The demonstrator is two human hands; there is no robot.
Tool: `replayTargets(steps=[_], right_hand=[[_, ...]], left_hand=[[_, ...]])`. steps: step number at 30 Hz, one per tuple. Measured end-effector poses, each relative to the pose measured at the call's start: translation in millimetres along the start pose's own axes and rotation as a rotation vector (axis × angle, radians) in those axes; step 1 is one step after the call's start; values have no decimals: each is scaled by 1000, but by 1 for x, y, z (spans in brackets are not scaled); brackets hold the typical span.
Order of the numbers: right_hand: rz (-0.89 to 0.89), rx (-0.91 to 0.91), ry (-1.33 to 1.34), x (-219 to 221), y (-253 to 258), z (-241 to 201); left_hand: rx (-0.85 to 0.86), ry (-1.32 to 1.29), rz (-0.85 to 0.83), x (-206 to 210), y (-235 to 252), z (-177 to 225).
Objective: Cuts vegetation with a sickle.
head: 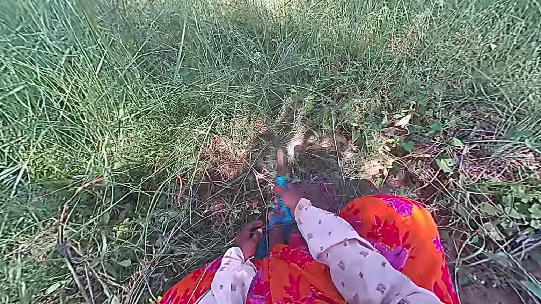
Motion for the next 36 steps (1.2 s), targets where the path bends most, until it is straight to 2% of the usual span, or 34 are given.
replayTargets(steps=[2,5,8,11,14,16,19,21,23,25,30,32,34,36], right_hand=[[-4,-118,-146,9,-5,-13],[182,-232,-267,-24,13,-22],[398,-186,-176,-74,26,-17],[517,-80,65,-93,35,11],[392,90,91,-67,35,47],[241,136,20,-34,22,49],[-71,107,-6,21,-9,44],[-154,23,-83,44,-28,36],[-113,-73,-157,37,-22,30],[-24,-99,-150,12,-7,18],[337,-138,342,-54,7,0],[410,-81,385,-71,29,16],[358,26,233,-75,50,44],[195,119,120,-48,52,67]], left_hand=[[-1,4,-10,1,-1,-2],[-5,-23,29,-4,-10,-2],[2,-48,50,-6,-14,5],[-1,-21,34,-3,-9,6],[25,-2,41,0,-7,2],[54,-24,64,-2,-6,0],[40,-28,50,-2,-8,-7],[3,-7,38,-6,-7,-7],[-26,3,56,-2,-7,-10],[-51,26,50,-2,-8,-10],[-50,-3,44,-3,-9,-7],[-56,-5,35,-3,-9,-5],[-51,3,26,-2,-9,-3],[-45,8,28,-1,-10,-4]])
Point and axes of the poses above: each hand's wrist, its own y-axis towards the middle knuckle, its own x-axis out of the palm, z = x × y, the point moved 7 cm from there along y, towards the middle knuckle, and after that the axes turned 1 degree about y, right-handed, at the moved point
